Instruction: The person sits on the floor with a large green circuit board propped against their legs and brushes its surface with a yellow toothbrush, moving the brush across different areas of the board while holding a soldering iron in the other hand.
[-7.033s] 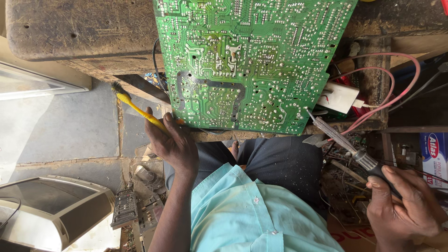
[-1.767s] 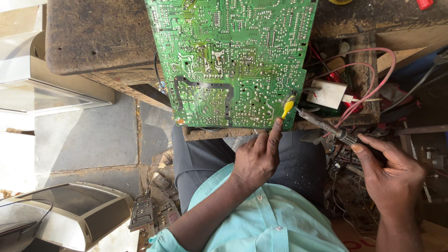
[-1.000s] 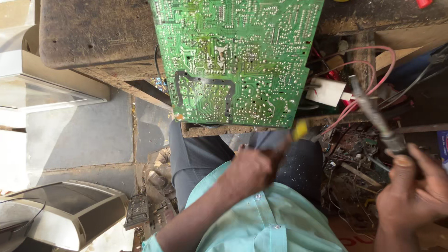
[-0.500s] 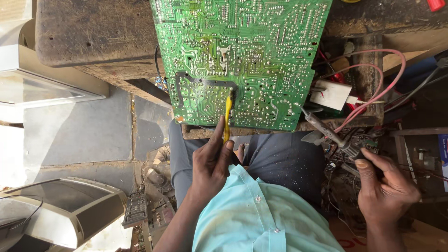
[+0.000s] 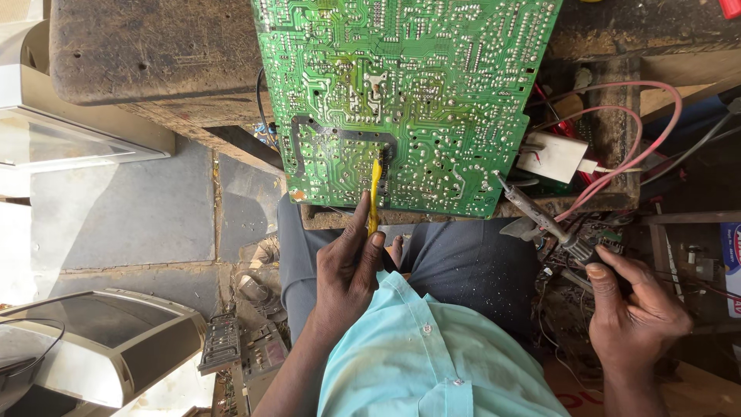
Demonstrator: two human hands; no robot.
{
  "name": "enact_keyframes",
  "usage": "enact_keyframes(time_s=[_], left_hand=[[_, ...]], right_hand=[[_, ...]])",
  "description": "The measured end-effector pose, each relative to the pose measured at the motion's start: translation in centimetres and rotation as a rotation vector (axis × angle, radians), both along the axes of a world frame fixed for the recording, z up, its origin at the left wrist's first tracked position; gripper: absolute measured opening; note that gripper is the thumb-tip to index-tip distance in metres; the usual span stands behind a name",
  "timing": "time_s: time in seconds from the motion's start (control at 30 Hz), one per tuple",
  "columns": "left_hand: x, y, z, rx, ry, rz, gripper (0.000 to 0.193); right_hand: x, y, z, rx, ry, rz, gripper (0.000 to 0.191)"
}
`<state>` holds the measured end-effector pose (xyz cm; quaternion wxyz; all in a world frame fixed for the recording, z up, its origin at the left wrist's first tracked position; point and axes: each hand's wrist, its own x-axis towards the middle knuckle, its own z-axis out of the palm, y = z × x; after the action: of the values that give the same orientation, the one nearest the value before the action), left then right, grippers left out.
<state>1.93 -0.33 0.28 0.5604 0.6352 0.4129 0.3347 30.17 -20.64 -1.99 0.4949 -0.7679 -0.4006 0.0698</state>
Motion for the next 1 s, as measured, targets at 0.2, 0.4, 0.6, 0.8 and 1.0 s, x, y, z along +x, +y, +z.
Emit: enact_keyframes(time_s=[0.2,0.4,0.6,0.8,1.0], left_hand=[[0.0,0.0,-0.4,0.005,-0.034,0.001,0.054],[0.1,-0.1,-0.5,0.053,-0.046,-0.010,0.054],[0.8,-0.3,-0.3,0.250,-0.038,-0.069,0.058],[1.7,-0.7,-0.1,0.272,0.044,-0.128,0.058],[2.1,-0.7,-0.3,0.263,0.044,-0.128,0.059]], right_hand=[[0.0,0.0,-0.4,0.018,0.029,0.004,0.016],[-0.1,0.3,0.3,-0.032,-0.013,0.019,0.018],[-0.2,0.8,2.0,-0.130,-0.132,0.013,0.017],[0.5,1.9,4.3,-0.152,-0.264,0.068,0.016],[0.9,2.5,6.0,-0.230,-0.311,0.066,0.018]])
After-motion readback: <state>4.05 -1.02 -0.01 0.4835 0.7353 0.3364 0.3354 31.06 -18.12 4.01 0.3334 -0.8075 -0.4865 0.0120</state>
